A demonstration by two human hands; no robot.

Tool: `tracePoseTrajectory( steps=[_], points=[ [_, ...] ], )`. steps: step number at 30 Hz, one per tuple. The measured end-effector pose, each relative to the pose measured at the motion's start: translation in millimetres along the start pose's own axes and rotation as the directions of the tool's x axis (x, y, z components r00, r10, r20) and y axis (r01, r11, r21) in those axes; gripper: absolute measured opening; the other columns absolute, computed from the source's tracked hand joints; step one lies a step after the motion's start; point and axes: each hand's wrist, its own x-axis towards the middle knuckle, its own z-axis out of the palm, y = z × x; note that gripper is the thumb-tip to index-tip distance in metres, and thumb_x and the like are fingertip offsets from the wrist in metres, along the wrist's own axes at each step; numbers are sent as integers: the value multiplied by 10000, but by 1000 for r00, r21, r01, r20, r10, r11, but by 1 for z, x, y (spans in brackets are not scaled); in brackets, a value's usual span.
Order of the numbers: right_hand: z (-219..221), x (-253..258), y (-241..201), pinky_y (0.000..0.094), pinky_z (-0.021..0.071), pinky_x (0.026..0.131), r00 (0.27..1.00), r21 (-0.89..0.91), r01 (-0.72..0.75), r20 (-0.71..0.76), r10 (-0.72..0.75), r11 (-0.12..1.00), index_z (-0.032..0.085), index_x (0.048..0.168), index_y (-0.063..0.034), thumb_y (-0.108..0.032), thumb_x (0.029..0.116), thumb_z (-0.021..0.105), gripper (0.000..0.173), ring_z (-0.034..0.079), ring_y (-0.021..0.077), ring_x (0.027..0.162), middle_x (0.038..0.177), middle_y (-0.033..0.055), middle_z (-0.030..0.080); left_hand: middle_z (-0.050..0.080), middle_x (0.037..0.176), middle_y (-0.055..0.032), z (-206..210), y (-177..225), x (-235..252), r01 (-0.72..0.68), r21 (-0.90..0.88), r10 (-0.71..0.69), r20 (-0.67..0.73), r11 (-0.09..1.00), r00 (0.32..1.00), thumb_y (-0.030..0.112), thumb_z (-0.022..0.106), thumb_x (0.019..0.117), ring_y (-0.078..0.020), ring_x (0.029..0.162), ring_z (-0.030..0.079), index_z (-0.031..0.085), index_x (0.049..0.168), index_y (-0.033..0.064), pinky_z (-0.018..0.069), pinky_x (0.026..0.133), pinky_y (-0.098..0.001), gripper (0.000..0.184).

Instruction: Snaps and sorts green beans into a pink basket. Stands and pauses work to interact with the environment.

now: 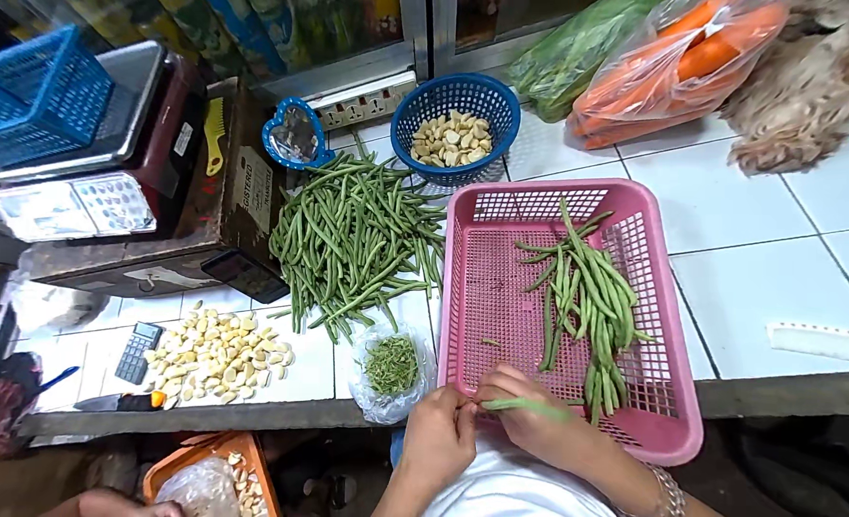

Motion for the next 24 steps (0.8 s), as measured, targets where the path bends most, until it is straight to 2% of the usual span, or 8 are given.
tracePoseTrajectory(
  steps=[5, 8, 12, 15, 16, 18, 21, 24],
  points=[
    [-3, -4, 11, 296, 556, 791, 999, -191, 45, 22, -41, 981, 716, 834, -32, -12, 862, 553, 167, 679, 272, 838, 845, 114, 703, 596, 709, -106, -9, 0, -16, -172, -173, 155, -110, 970, 982, 69, 550, 951, -76, 612, 542, 654, 803, -60, 454, 596, -170, 222],
    [-10, -9, 21, 416, 585, 763, 992, -252, -118, 8, 123, 961, 720, 821, 15, 37, 818, 579, 143, 702, 356, 837, 855, 165, 716, 572, 795, 24, -34, 6, -32, -415, -343, 316, -310, 842, 897, 286, 536, 1058, 52, 738, 555, 587, 860, 74, 469, 686, -89, 295],
    [-23, -13, 30, 563, 567, 820, 918, -246, -383, 9, 397, 890, 718, 876, 105, 89, 823, 644, 92, 694, 481, 925, 946, 274, 712, 647, 943, 206, -60, 7, -42, -469, -185, 271, -615, 864, 740, 359, 630, 1015, 115, 877, 603, 700, 1007, 255, 490, 766, -68, 126],
    [-29, -10, 28, 597, 538, 867, 846, -275, -494, 64, 529, 825, 701, 918, 147, 98, 854, 649, 96, 672, 522, 978, 986, 323, 690, 640, 795, -23, -50, -34, -23, -66, 83, 103, -600, 994, 793, 186, 663, 947, -20, 733, 614, 696, 890, 9, 520, 697, -160, 188],
    [-30, -8, 26, 595, 530, 894, 823, -287, -510, 110, 557, 811, 700, 942, 152, 82, 877, 652, 106, 666, 522, 1006, 1008, 328, 688, 688, 862, -165, -45, -44, -18, 169, 162, -76, -468, 972, 881, 150, 664, 952, -206, 774, 673, 722, 961, -72, 559, 734, -325, 230],
    [-30, -2, 19, 584, 509, 956, 774, -287, -523, 236, 588, 803, 696, 1004, 152, 30, 934, 637, 152, 649, 512, 1081, 1070, 327, 685, 692, 1099, -304, -33, -55, -6, 420, 206, -379, -210, 884, 901, 181, 645, 995, -456, 1067, 667, 699, 1146, -111, 509, 951, -582, 334],
    [-26, 2, 7, 573, 493, 995, 746, -192, -487, 416, 520, 852, 695, 1036, 144, -11, 964, 606, 193, 643, 489, 1130, 1110, 316, 688, 690, 1080, -257, -7, -44, -8, 246, 64, -234, -156, 967, 960, 189, 685, 949, -336, 902, 682, 649, 1228, -113, 556, 802, -451, 413],
    [-21, 2, -8, 551, 504, 970, 763, -3, -420, 541, 355, 907, 702, 1001, 123, -12, 944, 612, 172, 663, 465, 1077, 1058, 293, 700, 688, 975, -205, 19, -26, -7, -240, -15, 232, -200, 971, 952, 149, 675, 931, -139, 748, 655, 655, 1123, -128, 543, 685, -221, 337]
  ],
)
